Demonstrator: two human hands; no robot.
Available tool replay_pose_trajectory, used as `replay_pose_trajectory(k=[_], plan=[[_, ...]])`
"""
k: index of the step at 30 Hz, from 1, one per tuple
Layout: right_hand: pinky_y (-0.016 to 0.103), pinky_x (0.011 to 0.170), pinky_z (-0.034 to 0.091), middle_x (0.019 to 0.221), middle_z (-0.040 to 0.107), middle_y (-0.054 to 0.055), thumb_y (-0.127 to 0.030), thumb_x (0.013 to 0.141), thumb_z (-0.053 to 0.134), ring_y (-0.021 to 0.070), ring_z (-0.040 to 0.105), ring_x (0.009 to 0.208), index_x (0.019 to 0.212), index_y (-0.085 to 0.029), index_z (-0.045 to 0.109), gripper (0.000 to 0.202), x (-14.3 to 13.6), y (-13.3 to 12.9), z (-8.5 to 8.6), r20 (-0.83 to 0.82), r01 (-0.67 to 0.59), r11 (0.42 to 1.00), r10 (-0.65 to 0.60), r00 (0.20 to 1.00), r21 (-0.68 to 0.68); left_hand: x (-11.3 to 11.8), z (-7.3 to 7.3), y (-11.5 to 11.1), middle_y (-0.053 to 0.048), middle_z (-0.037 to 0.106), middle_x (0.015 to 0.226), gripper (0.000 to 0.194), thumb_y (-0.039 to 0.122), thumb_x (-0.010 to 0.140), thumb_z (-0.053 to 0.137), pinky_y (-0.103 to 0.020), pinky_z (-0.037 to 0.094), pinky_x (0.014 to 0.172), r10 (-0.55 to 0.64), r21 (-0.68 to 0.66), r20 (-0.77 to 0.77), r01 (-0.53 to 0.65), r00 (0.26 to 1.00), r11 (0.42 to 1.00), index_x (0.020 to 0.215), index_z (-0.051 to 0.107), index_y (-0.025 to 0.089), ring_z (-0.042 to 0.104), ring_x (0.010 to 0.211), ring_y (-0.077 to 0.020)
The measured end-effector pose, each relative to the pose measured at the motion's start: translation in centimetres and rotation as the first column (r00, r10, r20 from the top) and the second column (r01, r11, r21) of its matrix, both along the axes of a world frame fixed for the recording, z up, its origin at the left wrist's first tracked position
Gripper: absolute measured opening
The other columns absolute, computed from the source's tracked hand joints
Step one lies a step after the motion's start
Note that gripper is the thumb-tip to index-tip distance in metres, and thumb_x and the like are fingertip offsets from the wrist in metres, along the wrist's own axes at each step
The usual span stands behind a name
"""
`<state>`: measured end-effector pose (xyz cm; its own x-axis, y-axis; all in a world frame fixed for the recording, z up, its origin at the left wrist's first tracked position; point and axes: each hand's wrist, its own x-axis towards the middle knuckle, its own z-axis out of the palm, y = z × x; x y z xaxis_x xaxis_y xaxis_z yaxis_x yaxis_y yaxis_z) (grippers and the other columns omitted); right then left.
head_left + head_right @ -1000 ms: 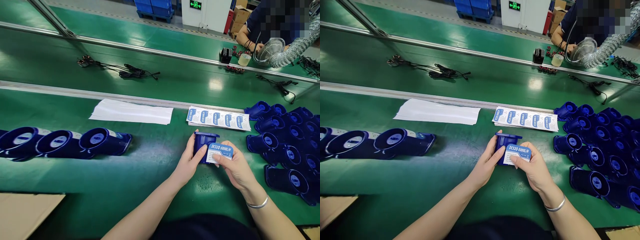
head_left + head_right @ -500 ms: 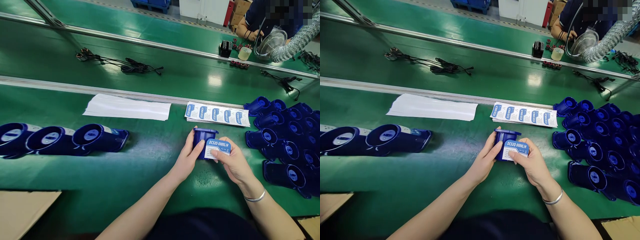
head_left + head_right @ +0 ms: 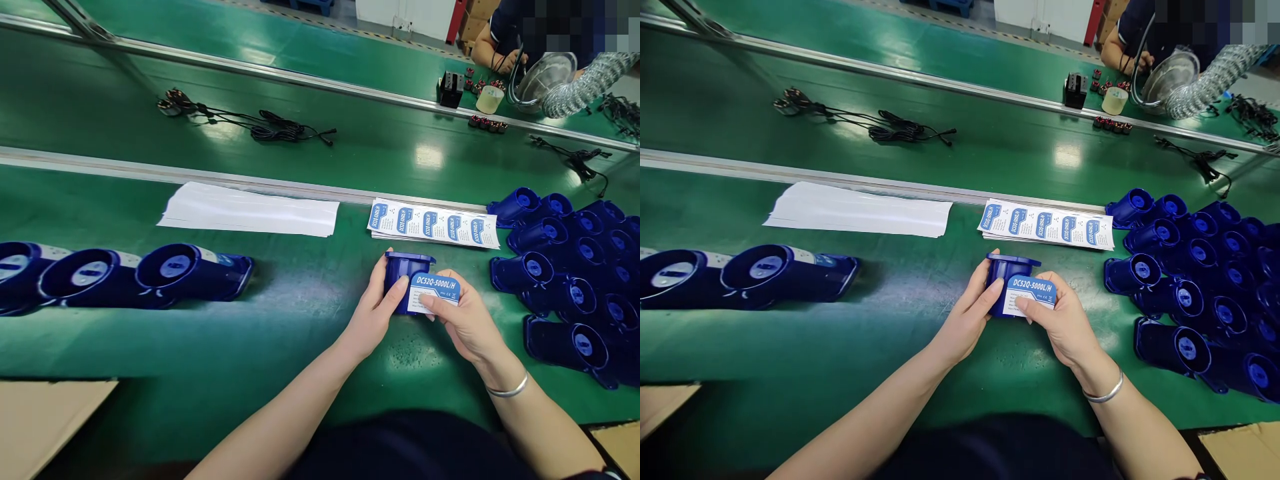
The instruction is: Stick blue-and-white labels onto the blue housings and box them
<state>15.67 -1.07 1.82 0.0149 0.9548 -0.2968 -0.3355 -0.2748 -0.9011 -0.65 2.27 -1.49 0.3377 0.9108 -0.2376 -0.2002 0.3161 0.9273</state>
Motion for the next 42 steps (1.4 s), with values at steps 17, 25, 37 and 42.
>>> replay_pose_trajectory(k=[17, 25, 37, 42], plan=[[0.020, 0.058, 0.040, 0.068, 0.056, -0.005, -0.025, 0.075, 0.087, 0.0090, 0.048, 0.061, 0.083, -0.020, 0.059, 0.030, 0.0, 0.1, 0.1, -0.021, -0.006, 1.000, 0.005, 1.000, -0.008, -0.1, 0.3, -0.1, 0.000, 0.038, 0.160, 0.063, 0.053, 0.097, 0.055, -0.041, 0.031, 0.120, -0.003, -0.005, 0.003, 0.003, 1.000, 1.000, 0.154, 0.032, 0.037, 0.037, 0.145, -0.0285], [0.020, 0.056, 0.038, 0.066, 0.057, -0.006, -0.026, 0.075, 0.087, 0.0087, 0.047, 0.059, 0.083, -0.019, 0.059, 0.030, 0.0, 0.2, 0.3, -0.015, 0.002, 1.000, -0.003, 1.000, -0.015, -0.1, 0.3, -0.1, 0.001, 0.039, 0.160, 0.063, 0.052, 0.097, 0.055, -0.041, 0.030, 0.120, 0.006, -0.016, 0.016, -0.006, 1.000, 1.000, 0.154, 0.033, 0.038, 0.034, 0.148, -0.0282], [0.022, 0.059, 0.038, 0.070, 0.059, -0.004, -0.027, 0.075, 0.087, 0.0097, 0.048, 0.062, 0.083, -0.020, 0.059, 0.029, 0.0, 0.1, 0.0, -0.028, -0.002, 1.000, 0.002, 1.000, -0.015, -0.1, 1.0, -0.1, -0.007, 0.042, 0.155, 0.083, 0.044, 0.090, 0.069, -0.042, 0.037, 0.116, -0.062, 0.008, 0.055, 0.062, 0.997, 0.998, 0.157, 0.023, 0.028, 0.041, 0.141, -0.0313], [0.022, 0.061, 0.039, 0.073, 0.059, -0.004, -0.027, 0.075, 0.087, 0.0102, 0.049, 0.064, 0.085, -0.020, 0.060, 0.029, 0.0, 0.1, -0.2, -0.031, 0.005, 1.000, -0.005, 0.999, -0.011, -0.1, 1.1, 0.0, -0.008, 0.041, 0.155, 0.084, 0.041, 0.090, 0.070, -0.042, 0.038, 0.116, -0.067, 0.019, 0.049, 0.066, 0.997, 0.998, 0.157, 0.021, 0.027, 0.042, 0.140, -0.0311]])
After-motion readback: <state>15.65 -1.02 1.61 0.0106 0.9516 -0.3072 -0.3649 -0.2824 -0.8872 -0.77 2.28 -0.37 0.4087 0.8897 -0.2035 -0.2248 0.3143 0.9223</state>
